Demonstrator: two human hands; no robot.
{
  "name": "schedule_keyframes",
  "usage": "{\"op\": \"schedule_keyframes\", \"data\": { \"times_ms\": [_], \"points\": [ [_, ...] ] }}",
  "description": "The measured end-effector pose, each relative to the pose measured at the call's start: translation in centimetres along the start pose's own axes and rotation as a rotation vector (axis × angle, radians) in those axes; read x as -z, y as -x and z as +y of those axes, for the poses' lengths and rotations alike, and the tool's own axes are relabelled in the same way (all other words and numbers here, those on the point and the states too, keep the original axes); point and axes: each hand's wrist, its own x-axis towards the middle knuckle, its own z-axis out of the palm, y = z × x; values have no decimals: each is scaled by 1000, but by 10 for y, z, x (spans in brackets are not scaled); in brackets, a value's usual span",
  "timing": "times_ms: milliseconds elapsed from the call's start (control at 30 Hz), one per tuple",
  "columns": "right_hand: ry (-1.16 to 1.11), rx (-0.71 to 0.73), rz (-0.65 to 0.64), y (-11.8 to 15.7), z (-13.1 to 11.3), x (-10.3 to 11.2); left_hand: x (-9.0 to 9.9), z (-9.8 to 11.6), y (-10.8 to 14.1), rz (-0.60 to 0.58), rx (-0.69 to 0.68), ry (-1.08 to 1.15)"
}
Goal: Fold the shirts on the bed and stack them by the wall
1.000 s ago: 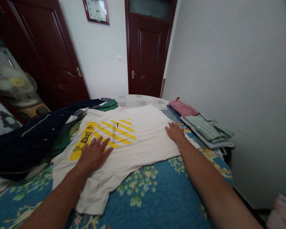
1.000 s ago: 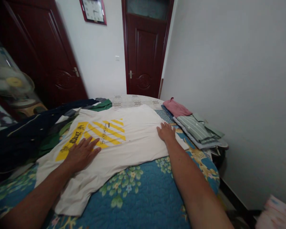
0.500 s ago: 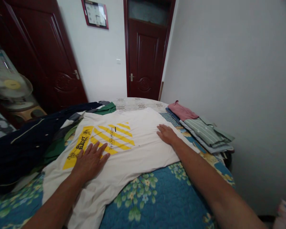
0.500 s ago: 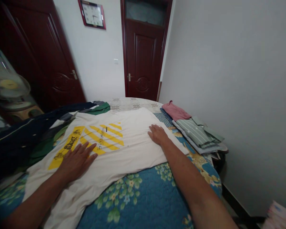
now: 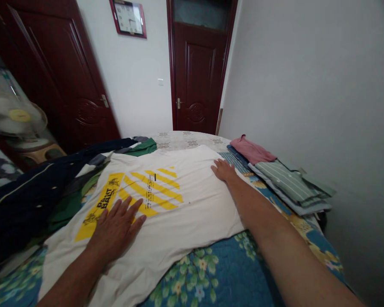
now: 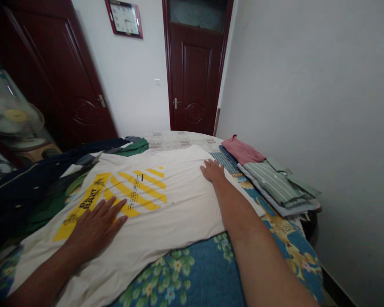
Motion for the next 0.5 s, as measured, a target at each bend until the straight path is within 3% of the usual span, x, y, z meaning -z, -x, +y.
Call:
{"op": "schedule_keyframes", "data": {
  "times_ms": [333,500],
  "points": [
    [-29,-77,120,-34,7,-11,8,7,5,-33,7,5],
    [38,-65,363,-28,6,-15,18,13,5,-75,30,46]
  ]
}}
